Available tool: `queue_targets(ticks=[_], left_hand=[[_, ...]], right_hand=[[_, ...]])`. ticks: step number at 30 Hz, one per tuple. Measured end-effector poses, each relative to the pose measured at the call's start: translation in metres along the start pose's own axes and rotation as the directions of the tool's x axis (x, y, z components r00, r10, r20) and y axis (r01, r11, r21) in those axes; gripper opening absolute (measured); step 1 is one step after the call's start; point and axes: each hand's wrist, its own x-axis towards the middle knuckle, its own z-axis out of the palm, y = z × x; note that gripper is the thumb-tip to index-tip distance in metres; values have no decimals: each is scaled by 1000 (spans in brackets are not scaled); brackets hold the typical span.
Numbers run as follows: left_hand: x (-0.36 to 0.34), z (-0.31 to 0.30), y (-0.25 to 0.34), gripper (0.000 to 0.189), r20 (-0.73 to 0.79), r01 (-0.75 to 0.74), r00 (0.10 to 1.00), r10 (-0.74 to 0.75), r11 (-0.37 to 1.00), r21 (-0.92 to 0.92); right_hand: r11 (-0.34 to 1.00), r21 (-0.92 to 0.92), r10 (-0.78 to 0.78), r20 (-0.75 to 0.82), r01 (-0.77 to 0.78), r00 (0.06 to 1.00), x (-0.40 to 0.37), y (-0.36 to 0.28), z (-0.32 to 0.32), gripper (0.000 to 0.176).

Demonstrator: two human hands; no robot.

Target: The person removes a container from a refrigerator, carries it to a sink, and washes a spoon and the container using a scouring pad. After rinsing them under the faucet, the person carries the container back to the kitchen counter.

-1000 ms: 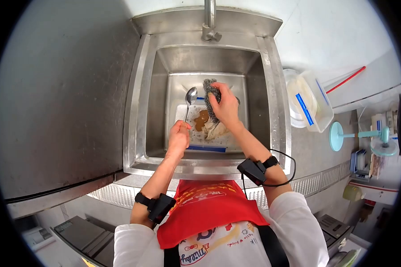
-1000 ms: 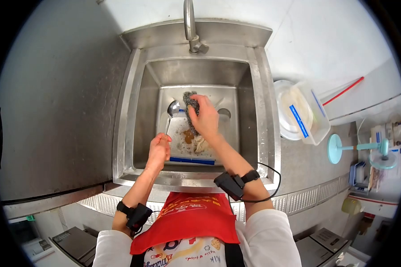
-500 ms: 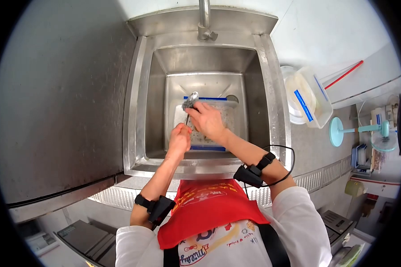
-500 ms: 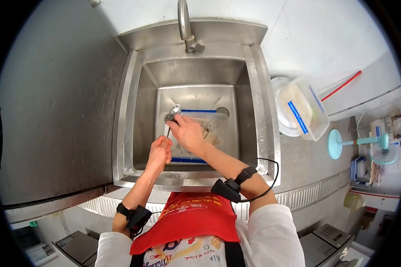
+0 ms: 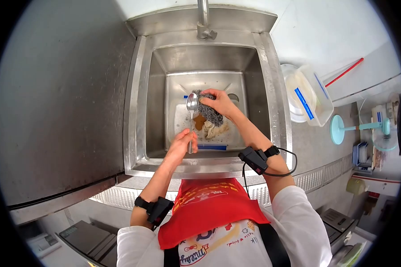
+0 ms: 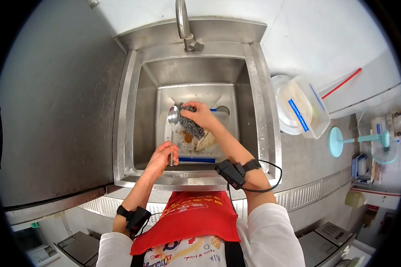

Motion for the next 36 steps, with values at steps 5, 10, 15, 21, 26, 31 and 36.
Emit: queue_targets(ticks=[5, 10, 15, 21, 26, 31, 36], left_hand=[[11, -7, 9, 19, -42, 48, 998, -46, 998, 39], [14, -8, 15, 19, -117, 27, 993, -14, 993, 113], [11, -1, 2, 18, -55, -132, 989, 138, 986, 98], [9, 1, 11, 16, -21, 12, 1000, -10, 996, 85], [9, -1, 11, 14, -75, 48, 996, -42, 996, 79], [15, -1, -14, 19, -152, -176, 906, 395, 679, 713], [13, -4, -16, 17, -167, -101, 907, 387, 584, 806]], right_hand=[[972, -184, -144, 40, 149, 989, -8, -1, 7, 29], [989, -80, -126, -44, 122, 991, -3, 13, 4, 31], [988, 90, -108, -183, 126, 977, -3, 18, 1, 31], [927, -42, -372, -229, 373, 900, -4, 12, 8, 29], [555, -666, -674, -8, 499, 738, -36, -26, 21, 25], [518, -783, -552, 3, 345, 834, -28, -15, 30, 15], [298, -787, -599, 286, 540, 748, -38, -13, 40, 12]])
